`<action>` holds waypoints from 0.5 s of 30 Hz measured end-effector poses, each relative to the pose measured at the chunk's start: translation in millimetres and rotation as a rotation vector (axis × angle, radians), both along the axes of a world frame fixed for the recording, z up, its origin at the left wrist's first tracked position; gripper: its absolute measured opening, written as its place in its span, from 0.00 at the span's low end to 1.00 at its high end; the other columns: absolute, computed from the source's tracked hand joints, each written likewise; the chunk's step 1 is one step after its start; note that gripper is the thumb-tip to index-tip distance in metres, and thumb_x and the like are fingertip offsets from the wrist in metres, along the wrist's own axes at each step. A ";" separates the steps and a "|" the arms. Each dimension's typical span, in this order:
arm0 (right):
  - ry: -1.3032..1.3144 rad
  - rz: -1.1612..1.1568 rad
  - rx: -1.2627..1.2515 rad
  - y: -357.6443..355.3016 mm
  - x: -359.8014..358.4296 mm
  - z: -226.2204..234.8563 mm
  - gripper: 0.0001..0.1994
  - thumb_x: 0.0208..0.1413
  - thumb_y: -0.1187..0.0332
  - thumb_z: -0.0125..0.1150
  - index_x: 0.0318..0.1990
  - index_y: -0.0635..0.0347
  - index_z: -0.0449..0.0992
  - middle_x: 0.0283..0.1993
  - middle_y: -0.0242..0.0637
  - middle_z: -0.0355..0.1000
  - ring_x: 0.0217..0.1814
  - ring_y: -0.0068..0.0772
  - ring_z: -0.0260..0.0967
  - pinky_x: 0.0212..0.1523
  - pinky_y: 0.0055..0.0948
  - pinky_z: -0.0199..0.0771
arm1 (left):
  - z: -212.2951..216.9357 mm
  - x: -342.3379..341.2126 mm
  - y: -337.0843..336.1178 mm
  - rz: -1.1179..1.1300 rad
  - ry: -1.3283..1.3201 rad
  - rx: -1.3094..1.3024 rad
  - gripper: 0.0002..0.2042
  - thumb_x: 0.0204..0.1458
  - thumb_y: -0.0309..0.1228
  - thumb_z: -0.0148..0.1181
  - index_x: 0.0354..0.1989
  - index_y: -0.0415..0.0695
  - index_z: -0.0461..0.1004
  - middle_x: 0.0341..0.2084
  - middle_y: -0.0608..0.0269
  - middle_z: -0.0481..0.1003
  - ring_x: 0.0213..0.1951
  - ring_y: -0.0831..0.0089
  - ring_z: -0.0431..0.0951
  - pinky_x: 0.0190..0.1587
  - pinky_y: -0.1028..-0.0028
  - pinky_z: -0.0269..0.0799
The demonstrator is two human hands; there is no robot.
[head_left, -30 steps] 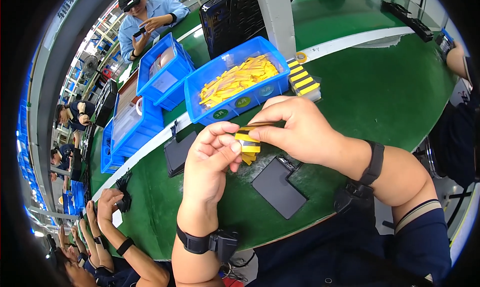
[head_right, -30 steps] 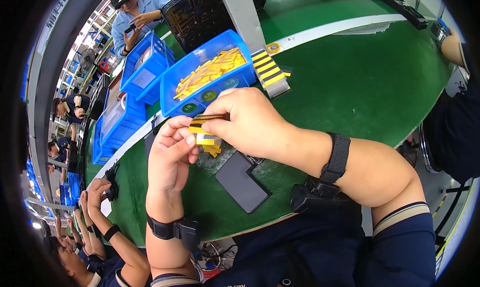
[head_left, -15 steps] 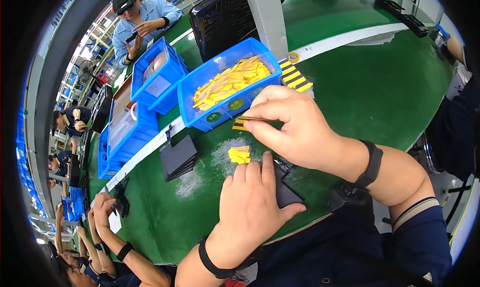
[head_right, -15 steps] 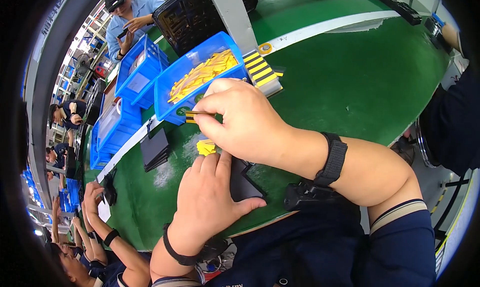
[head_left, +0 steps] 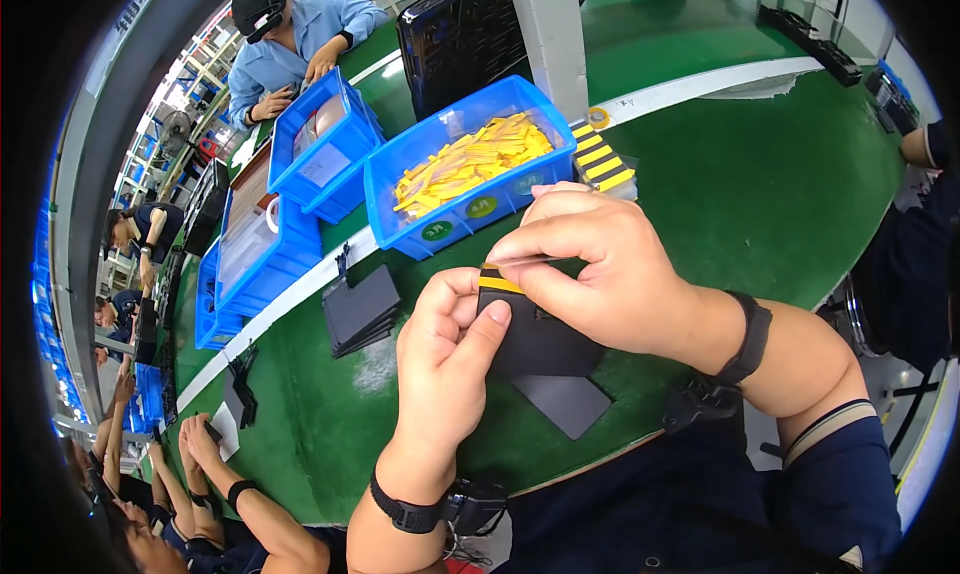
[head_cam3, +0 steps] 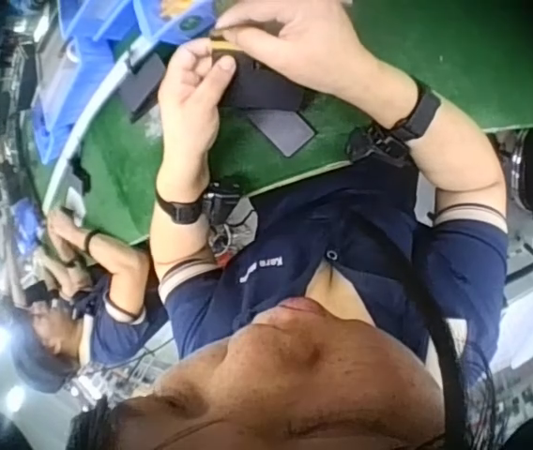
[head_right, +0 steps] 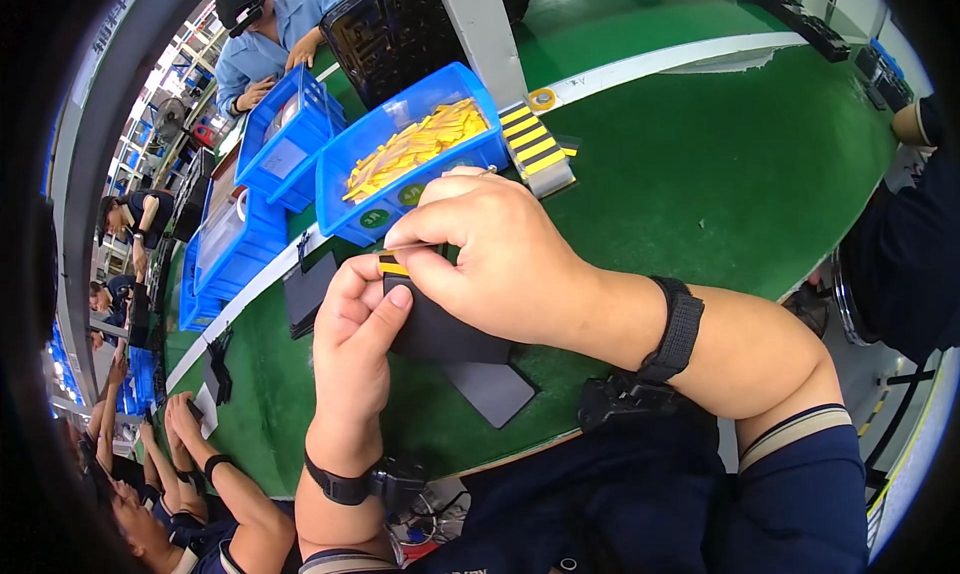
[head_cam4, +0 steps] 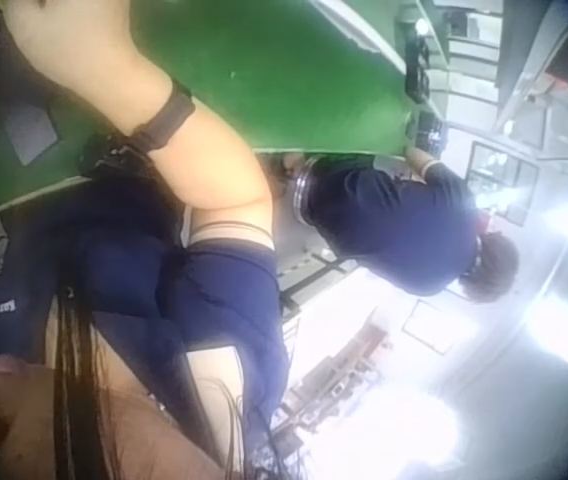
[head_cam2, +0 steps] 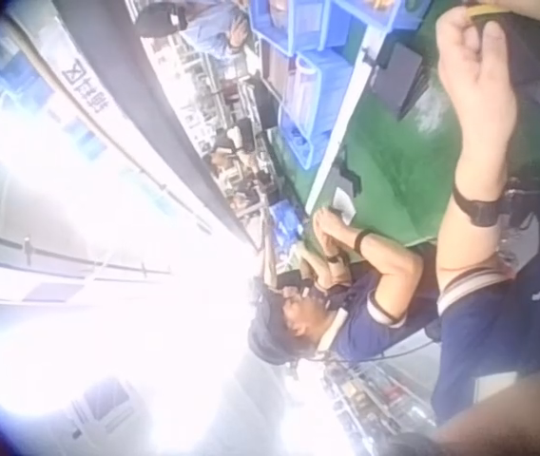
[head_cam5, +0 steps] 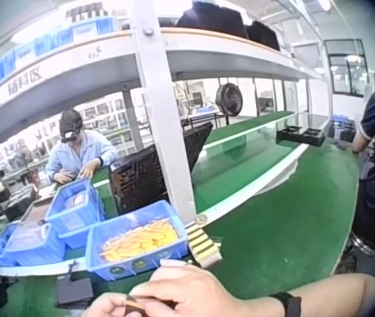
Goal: Assemble small plastic and adhesive components on a workbench in an electronics or manufacturing environment.
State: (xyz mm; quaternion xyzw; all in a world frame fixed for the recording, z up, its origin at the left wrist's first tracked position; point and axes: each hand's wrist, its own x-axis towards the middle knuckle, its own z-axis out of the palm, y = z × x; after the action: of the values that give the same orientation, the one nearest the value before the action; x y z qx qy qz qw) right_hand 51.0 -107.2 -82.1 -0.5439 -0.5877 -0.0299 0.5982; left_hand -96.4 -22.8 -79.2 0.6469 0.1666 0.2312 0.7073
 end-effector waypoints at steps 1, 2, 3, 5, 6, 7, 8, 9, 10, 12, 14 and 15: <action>-0.025 -0.003 -0.002 0.1 -0.8 1.3 0.03 0.40 0.77 0.60 0.26 0.63 0.77 0.22 0.37 0.69 0.28 0.39 0.67 0.30 0.34 0.68 | 0.3 -1.6 0.0 0.003 -0.001 0.000 0.09 0.56 0.19 0.49 0.45 0.36 0.64 0.36 0.61 0.76 0.37 0.84 0.72 0.40 0.83 0.67; -0.050 -0.006 -0.004 0.1 -1.6 2.6 0.03 0.40 0.77 0.60 0.26 0.62 0.77 0.22 0.37 0.68 0.28 0.39 0.66 0.31 0.34 0.67 | 0.5 -3.3 0.4 -0.001 -0.015 0.003 0.09 0.56 0.19 0.49 0.45 0.37 0.64 0.36 0.61 0.76 0.37 0.83 0.72 0.40 0.83 0.67; -0.051 -0.002 -0.003 -0.4 -2.2 3.9 0.03 0.40 0.77 0.60 0.26 0.62 0.77 0.22 0.37 0.68 0.28 0.39 0.66 0.31 0.34 0.67 | 1.0 -4.8 0.4 -0.005 -0.028 0.007 0.09 0.56 0.20 0.49 0.45 0.37 0.64 0.36 0.61 0.75 0.37 0.83 0.72 0.41 0.83 0.67; -0.068 -0.003 -0.033 -1.6 -0.8 3.7 0.03 0.39 0.77 0.60 0.26 0.62 0.77 0.23 0.37 0.68 0.30 0.39 0.66 0.31 0.35 0.67 | -0.2 -3.0 1.5 -0.020 -0.038 -0.026 0.09 0.56 0.20 0.49 0.45 0.37 0.64 0.36 0.61 0.75 0.37 0.83 0.72 0.41 0.82 0.67; -0.068 -0.004 -0.035 -1.7 -0.4 3.4 0.03 0.39 0.77 0.60 0.26 0.62 0.77 0.23 0.37 0.68 0.30 0.39 0.66 0.31 0.35 0.67 | -0.6 -2.4 1.8 -0.032 -0.048 -0.055 0.10 0.56 0.20 0.49 0.45 0.37 0.64 0.37 0.61 0.75 0.38 0.82 0.72 0.41 0.82 0.67; -0.068 -0.003 -0.036 -1.7 0.0 3.1 0.03 0.39 0.77 0.61 0.25 0.62 0.77 0.23 0.37 0.68 0.30 0.39 0.66 0.31 0.35 0.67 | -1.0 -2.0 1.7 -0.033 -0.048 -0.057 0.10 0.56 0.20 0.49 0.45 0.37 0.64 0.37 0.61 0.75 0.38 0.82 0.72 0.41 0.82 0.67; -0.067 -0.001 -0.036 -1.6 0.4 2.8 0.03 0.39 0.77 0.61 0.25 0.62 0.77 0.23 0.37 0.68 0.30 0.39 0.66 0.31 0.35 0.67 | -1.4 -1.8 1.6 -0.028 -0.049 -0.065 0.10 0.56 0.20 0.49 0.46 0.37 0.64 0.37 0.61 0.75 0.38 0.82 0.72 0.41 0.82 0.67; -0.066 0.000 -0.037 -0.9 1.0 1.7 0.03 0.39 0.77 0.61 0.25 0.62 0.77 0.23 0.37 0.68 0.30 0.39 0.66 0.31 0.35 0.67 | -1.5 -1.4 1.5 -0.023 -0.048 -0.073 0.10 0.56 0.20 0.49 0.46 0.37 0.64 0.37 0.61 0.75 0.38 0.82 0.73 0.41 0.82 0.67; -0.079 -0.002 -0.025 0.0 1.5 0.2 0.03 0.39 0.76 0.61 0.25 0.62 0.77 0.23 0.37 0.67 0.30 0.39 0.65 0.32 0.35 0.67 | -1.4 -1.3 1.2 -0.023 -0.048 -0.073 0.10 0.56 0.20 0.49 0.46 0.37 0.64 0.37 0.61 0.75 0.38 0.82 0.73 0.41 0.82 0.67; -0.092 -0.005 -0.013 0.2 1.7 -0.7 0.03 0.39 0.76 0.61 0.25 0.62 0.77 0.23 0.37 0.67 0.30 0.40 0.65 0.32 0.35 0.66 | -1.6 -1.0 0.6 -0.005 -0.048 -0.040 0.10 0.56 0.20 0.50 0.46 0.37 0.65 0.37 0.61 0.75 0.38 0.82 0.72 0.41 0.82 0.67; -0.162 -0.062 -0.006 -0.3 0.6 -1.0 0.06 0.38 0.77 0.64 0.28 0.60 0.78 0.23 0.33 0.68 0.25 0.32 0.66 0.44 0.35 0.67 | -1.9 -0.3 0.3 -0.003 -0.048 -0.037 0.10 0.56 0.20 0.50 0.46 0.37 0.64 0.36 0.61 0.75 0.37 0.83 0.72 0.40 0.83 0.67; -0.162 -0.063 -0.006 -0.8 0.5 -0.6 0.06 0.38 0.77 0.64 0.28 0.60 0.78 0.23 0.33 0.68 0.25 0.32 0.66 0.44 0.35 0.67 | -2.1 0.3 0.0 0.000 -0.050 -0.034 0.10 0.55 0.20 0.50 0.46 0.37 0.64 0.36 0.62 0.75 0.37 0.83 0.72 0.40 0.83 0.67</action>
State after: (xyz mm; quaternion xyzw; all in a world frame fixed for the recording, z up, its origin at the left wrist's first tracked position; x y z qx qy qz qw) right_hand 51.5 -108.0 -82.7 -0.5599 -0.6167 -0.0909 0.5457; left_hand -96.0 -22.8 -81.3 0.6288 0.1529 0.2445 0.7221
